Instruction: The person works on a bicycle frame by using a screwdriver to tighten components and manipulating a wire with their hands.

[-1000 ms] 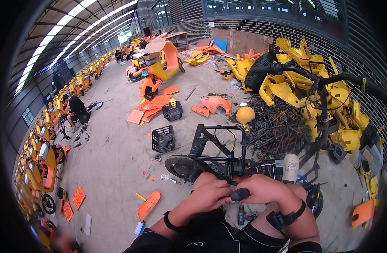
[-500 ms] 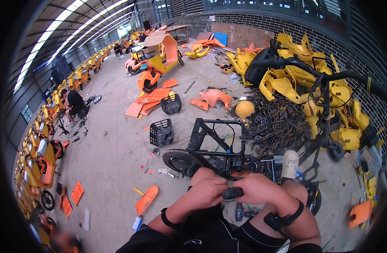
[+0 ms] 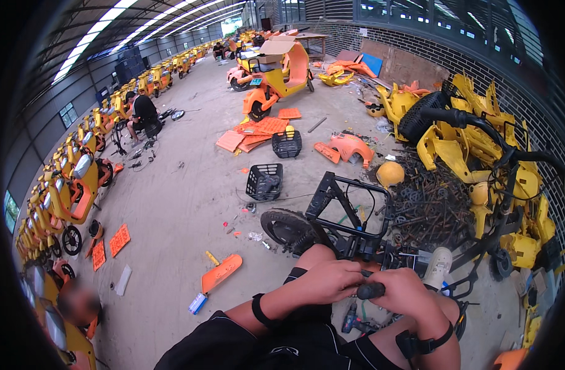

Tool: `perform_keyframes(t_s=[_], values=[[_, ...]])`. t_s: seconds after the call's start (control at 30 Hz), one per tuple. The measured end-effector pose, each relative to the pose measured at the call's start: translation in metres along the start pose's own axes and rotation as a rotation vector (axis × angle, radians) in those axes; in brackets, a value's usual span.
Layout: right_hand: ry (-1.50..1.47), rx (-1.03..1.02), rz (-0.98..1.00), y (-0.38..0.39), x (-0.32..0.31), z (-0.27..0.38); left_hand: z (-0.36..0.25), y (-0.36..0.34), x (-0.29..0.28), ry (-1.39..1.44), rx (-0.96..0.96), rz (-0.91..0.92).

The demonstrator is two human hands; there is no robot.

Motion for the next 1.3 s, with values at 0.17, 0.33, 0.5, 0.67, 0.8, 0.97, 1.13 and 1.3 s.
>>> perform_keyframes(t_s=[0.17,0.33,0.5,0.67,0.8,0.97,1.13,1.3], values=[[-0.258,0.078,-0.013,0.000,-0.003,0.005,-0.005,0.006,-0.014,0.100,0.005,-0.067],[-0.366,0.107,-0.113,0.004,-0.005,-0.002,-0.006,0.001,-0.012,0.165,-0.026,-0.150],[-0.376,0.184,-0.182,0.004,-0.012,-0.002,-0.004,-0.005,-0.009,0.189,-0.037,-0.253],[-0.459,0.202,-0.310,0.008,-0.014,-0.003,0.004,-0.011,-0.003,0.305,-0.102,-0.304],[-0.476,0.234,-0.329,0.001,-0.036,-0.002,0.014,-0.022,0.007,0.482,-0.270,-0.195],[-0.427,0.151,-0.176,-0.015,-0.063,-0.008,0.023,-0.041,0.022,0.895,-0.469,0.063],[-0.372,-0.030,-0.085,-0.041,-0.082,-0.017,0.032,-0.054,0.038,1.321,-0.672,0.197],[-0.290,-0.162,-0.092,-0.070,-0.085,-0.043,0.053,-0.062,0.065,1.485,-0.815,0.048]])
Point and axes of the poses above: each hand's wrist, its own y-axis away from the middle knuckle, its own x-axis out of the palm, z = x × y, the point moved 5 cm from there along -y, towards the middle knuckle, and after that the axes turned 14 degrees about -z, right-handed, at the moved point
